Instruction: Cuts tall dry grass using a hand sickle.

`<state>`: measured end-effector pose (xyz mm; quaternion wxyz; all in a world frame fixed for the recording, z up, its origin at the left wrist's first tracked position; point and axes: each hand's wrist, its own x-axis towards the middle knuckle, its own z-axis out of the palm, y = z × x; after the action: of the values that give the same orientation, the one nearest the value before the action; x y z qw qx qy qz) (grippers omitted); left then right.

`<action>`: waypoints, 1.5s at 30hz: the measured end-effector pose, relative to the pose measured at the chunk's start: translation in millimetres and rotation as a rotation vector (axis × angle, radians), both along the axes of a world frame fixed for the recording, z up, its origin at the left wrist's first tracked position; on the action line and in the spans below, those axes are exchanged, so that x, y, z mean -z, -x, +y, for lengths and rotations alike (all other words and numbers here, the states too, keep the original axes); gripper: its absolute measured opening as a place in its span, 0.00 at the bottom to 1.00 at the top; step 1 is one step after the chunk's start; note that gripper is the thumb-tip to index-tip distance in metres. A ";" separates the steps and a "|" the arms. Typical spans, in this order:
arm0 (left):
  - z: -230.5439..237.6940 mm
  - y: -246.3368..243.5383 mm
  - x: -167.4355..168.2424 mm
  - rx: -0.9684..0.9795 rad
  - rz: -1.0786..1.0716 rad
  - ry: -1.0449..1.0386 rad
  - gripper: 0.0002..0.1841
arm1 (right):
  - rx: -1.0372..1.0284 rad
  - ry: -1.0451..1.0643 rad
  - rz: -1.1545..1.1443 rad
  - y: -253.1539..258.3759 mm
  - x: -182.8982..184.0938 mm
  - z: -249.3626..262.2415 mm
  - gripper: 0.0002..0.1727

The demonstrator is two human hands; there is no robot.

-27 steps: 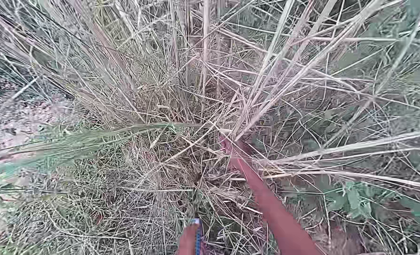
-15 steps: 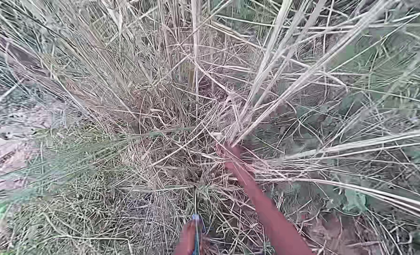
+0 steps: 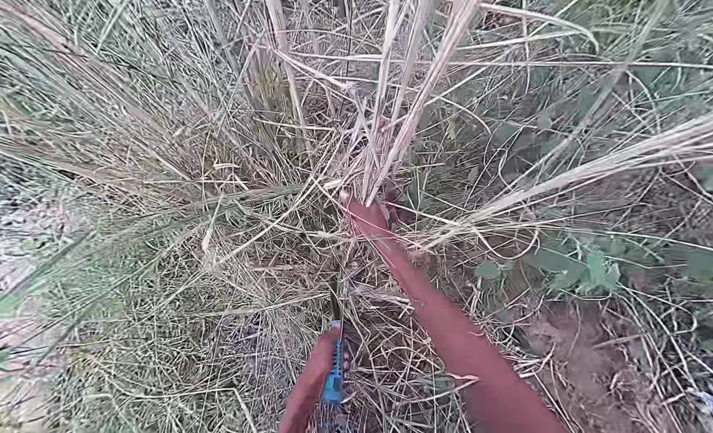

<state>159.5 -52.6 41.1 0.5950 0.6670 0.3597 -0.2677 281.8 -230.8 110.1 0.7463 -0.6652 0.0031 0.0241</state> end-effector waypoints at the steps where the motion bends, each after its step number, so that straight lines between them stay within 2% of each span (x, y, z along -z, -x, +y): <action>1: 0.5 -27.4 -6.2 -0.010 0.072 0.034 0.26 | -0.014 0.005 -0.002 1.8 -5.0 2.4 0.20; 3: 4.1 -49.9 -10.5 0.011 0.122 0.077 0.27 | 0.005 0.088 -0.026 -1.5 -8.2 8.7 0.20; 6: 6.3 40.0 0.9 -0.051 -0.020 0.024 0.24 | -0.051 0.121 0.030 2.8 -5.7 10.2 0.23; 8: 10.8 79.3 -0.7 -0.112 -0.056 -0.061 0.22 | 0.000 0.061 0.021 4.9 9.4 20.3 0.19; 10: -17.8 42.1 10.5 0.014 -0.082 -0.029 0.21 | 0.120 0.043 0.034 -6.5 3.2 -24.8 0.17; 11: -15.0 30.1 5.3 0.045 -0.043 -0.047 0.21 | 0.145 0.017 0.056 1.2 9.0 -27.0 0.15; 14: 4.4 -39.2 -14.7 0.011 0.103 0.030 0.22 | 0.055 -0.017 0.017 -0.6 6.6 -1.5 0.16; 16: 21.6 -56.2 -21.4 0.049 0.163 0.087 0.24 | 0.008 -0.009 -0.006 1.8 2.3 15.4 0.17; 17: 24.4 -44.4 -19.6 0.030 0.143 0.084 0.24 | -0.023 0.019 -0.018 2.9 -1.3 20.9 0.18; 18: 18.4 -9.9 -13.5 -0.019 0.099 0.054 0.23 | -0.063 0.029 0.002 8.6 -2.7 21.8 0.21; 19: 5.7 36.3 -3.0 -0.066 0.044 0.031 0.22 | -0.048 0.055 -0.005 12.5 3.7 20.6 0.21; 21: 0.2 84.8 12.8 -0.073 -0.061 -0.068 0.20 | 0.022 -0.024 0.028 16.1 21.2 5.1 0.19; 23: -19.5 55.4 18.6 0.052 -0.131 -0.156 0.20 | 0.127 -0.064 -0.029 -8.5 22.2 -29.7 0.15; 24: -17.1 53.1 12.9 0.094 -0.102 -0.208 0.21 | 0.121 -0.058 0.000 3.9 29.5 -36.3 0.13; 26: -18.2 15.3 -6.2 0.070 -0.028 -0.212 0.20 | 0.060 -0.026 0.018 18.2 21.3 -30.1 0.17; 28: -20.2 -39.0 -32.5 0.025 0.080 -0.102 0.20 | 0.115 -0.002 -0.039 16.1 9.8 -8.2 0.16; 29: -8.7 -48.0 -39.7 0.023 0.122 -0.068 0.20 | 0.123 -0.041 -0.030 23.2 10.2 5.5 0.15; 31: 7.6 -19.3 -31.7 0.042 0.051 -0.055 0.20 | 0.057 -0.073 0.023 35.1 8.5 11.2 0.17; 33: -0.2 68.4 1.4 0.024 -0.186 -0.148 0.20 | 0.038 -0.016 0.046 29.5 26.8 -4.0 0.18; 35: 5.4 109.9 4.8 0.210 -0.186 -0.359 0.20 | 0.159 0.039 0.052 21.1 56.2 -25.3 0.16; 36: 2.6 101.5 4.6 0.313 -0.193 -0.403 0.23 | 0.176 0.013 0.023 8.5 51.3 -44.2 0.18; 38: 11.1 97.1 16.9 0.458 -0.197 -0.513 0.28 | 0.345 -0.126 -0.001 7.4 58.5 -51.3 0.13; 40: 8.0 79.8 34.5 0.456 -0.248 -0.582 0.28 | 0.398 -0.338 -0.054 5.8 61.0 -48.6 0.20; 41: 0.5 64.2 41.1 0.427 -0.248 -0.554 0.27 | 0.403 -0.365 -0.043 9.2 63.0 -48.6 0.19; 43: -16.8 17.4 39.7 0.344 -0.188 -0.457 0.25 | 0.429 -0.330 -0.013 14.4 64.9 -47.6 0.12; 45: -27.0 -8.9 21.6 0.332 -0.091 -0.386 0.26 | 0.438 -0.227 0.031 16.9 70.6 -53.1 0.13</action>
<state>168.4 -79.6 19.5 0.4202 0.8294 0.2628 -0.2579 264.9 -283.9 39.5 0.8036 -0.5599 0.1562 -0.1279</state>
